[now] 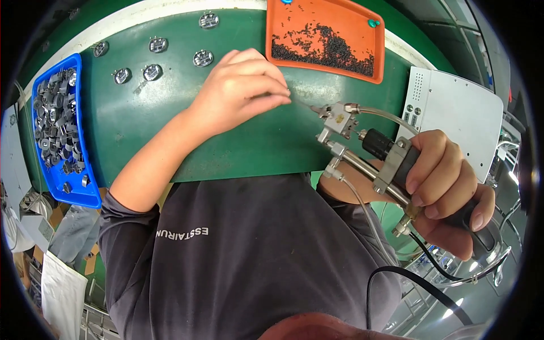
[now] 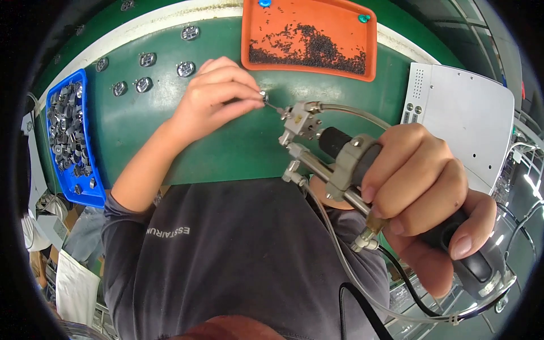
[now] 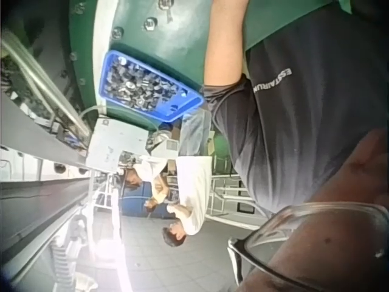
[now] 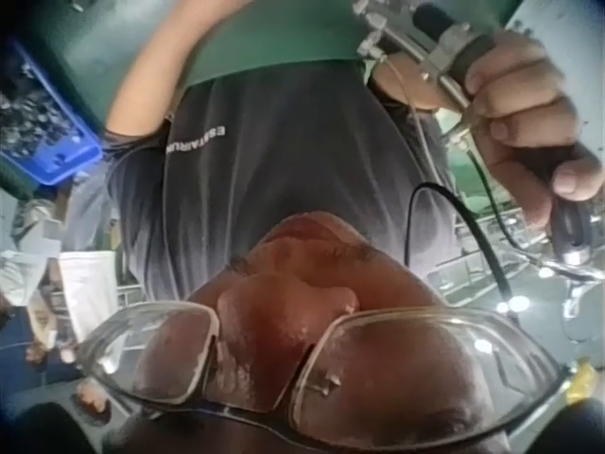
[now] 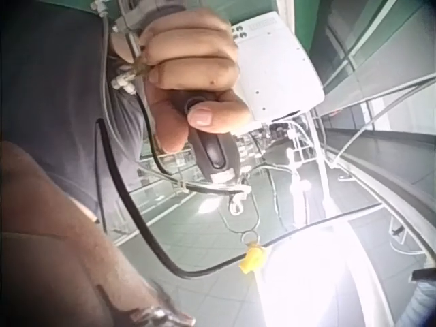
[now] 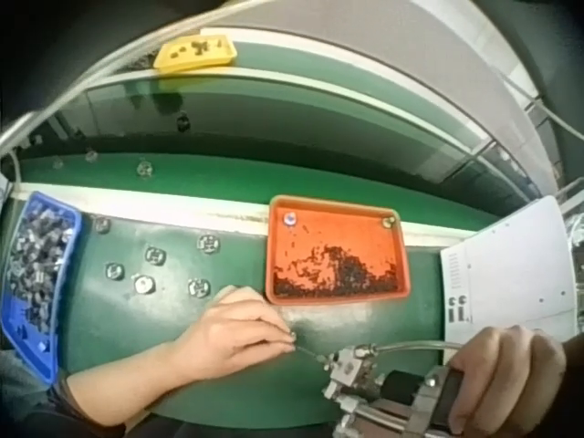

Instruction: The person repeatedly takes small components by hand, fastens them using a handheld pneumatic assembly tool, and arranges the finished parts on the table.

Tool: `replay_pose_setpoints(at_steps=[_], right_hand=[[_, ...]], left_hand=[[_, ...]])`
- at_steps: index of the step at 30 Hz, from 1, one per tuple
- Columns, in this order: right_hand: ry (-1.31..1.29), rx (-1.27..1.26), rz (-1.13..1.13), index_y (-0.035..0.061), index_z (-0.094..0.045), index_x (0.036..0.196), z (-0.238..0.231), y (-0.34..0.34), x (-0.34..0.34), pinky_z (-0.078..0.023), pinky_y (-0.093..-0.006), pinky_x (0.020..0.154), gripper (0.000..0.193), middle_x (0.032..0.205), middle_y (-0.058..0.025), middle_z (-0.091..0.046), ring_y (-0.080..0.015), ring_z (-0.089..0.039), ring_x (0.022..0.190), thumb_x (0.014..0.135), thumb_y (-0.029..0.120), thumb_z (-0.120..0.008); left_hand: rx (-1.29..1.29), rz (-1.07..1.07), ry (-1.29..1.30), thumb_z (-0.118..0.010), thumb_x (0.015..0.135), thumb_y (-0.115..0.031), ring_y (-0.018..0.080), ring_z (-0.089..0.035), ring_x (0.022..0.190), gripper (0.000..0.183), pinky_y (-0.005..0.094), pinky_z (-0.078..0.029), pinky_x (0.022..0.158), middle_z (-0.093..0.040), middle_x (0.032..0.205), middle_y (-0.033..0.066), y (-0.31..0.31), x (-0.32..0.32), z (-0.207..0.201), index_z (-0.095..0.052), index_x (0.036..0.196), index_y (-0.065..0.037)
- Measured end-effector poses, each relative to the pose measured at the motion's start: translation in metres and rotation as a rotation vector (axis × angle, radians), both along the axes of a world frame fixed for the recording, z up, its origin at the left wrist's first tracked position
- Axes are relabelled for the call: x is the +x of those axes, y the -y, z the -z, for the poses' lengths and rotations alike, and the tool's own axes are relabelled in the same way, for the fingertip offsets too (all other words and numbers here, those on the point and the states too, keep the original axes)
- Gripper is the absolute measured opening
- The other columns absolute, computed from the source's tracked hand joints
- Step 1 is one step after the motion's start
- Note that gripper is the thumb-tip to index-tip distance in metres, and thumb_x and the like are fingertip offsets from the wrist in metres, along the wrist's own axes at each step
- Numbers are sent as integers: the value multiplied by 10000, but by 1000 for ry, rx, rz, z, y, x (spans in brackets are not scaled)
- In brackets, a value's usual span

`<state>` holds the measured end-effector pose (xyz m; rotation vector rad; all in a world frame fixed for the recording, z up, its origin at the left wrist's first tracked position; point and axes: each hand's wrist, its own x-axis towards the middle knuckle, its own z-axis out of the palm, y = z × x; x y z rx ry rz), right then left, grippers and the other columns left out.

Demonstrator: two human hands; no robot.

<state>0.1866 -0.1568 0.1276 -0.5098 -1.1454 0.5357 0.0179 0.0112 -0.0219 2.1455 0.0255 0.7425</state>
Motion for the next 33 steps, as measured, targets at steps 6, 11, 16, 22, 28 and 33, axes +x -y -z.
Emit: replay_pose_setpoints(at_steps=[6, 11, 16, 22, 28, 33], right_hand=[[219, -109, 198, 127, -515, 1162, 1, 23, 15, -468, -305, 560, 355, 735, -18, -551, -163, -522, 571, 1017, 422, -648], [316, -233, 42, 122, -462, 1174, 0, 17, 31, -475, -350, 574, 333, 727, -27, -530, -173, -539, 590, 1041, 392, -605], [253, -240, 74, 138, -470, 1261, 2, 19, 30, -472, -369, 590, 366, 753, -37, -533, -186, -541, 614, 1066, 440, -538], [203, -202, 21, 158, -489, 1302, 9, 14, 32, -463, -359, 598, 389, 786, -38, -534, -182, -530, 641, 1072, 470, -516], [168, -168, -7, 165, -487, 1298, 18, 5, 26, -464, -349, 592, 412, 779, -29, -532, -181, -529, 633, 1059, 499, -529], [160, -220, -22, 134, -606, 1219, 18, -2, 18, -411, -306, 620, 410, 733, 14, -533, -129, -503, 617, 1034, 499, -572]], left_hand=[[-62, -325, 52, -790, 848, -95, 282, -642, 1019, 321, 395, -488, 950, -707, 1241, 77, 6, 42, -27, -741, 1164, -71], [41, -127, -56, -787, 839, -124, 272, -621, 1043, 167, 398, -480, 887, -654, 1124, 59, 7, -6, -8, -705, 977, -76], [175, -50, -138, -806, 792, -99, 259, -637, 1006, 204, 391, -486, 835, -679, 1034, 36, 16, -11, -8, -725, 977, -74], [176, -61, -145, -801, 794, -138, 187, -624, 971, 135, 351, -484, 830, -685, 1036, -19, 14, -14, 5, -766, 917, -92], [161, -37, -135, -821, 771, -118, 211, -666, 948, 162, 356, -510, 808, -737, 1037, 13, 14, -13, 2, -775, 917, -65], [185, -59, -115, -795, 812, -153, 178, -622, 941, 123, 345, -481, 816, -719, 1017, -24, 15, -11, 6, -763, 898, -71]])
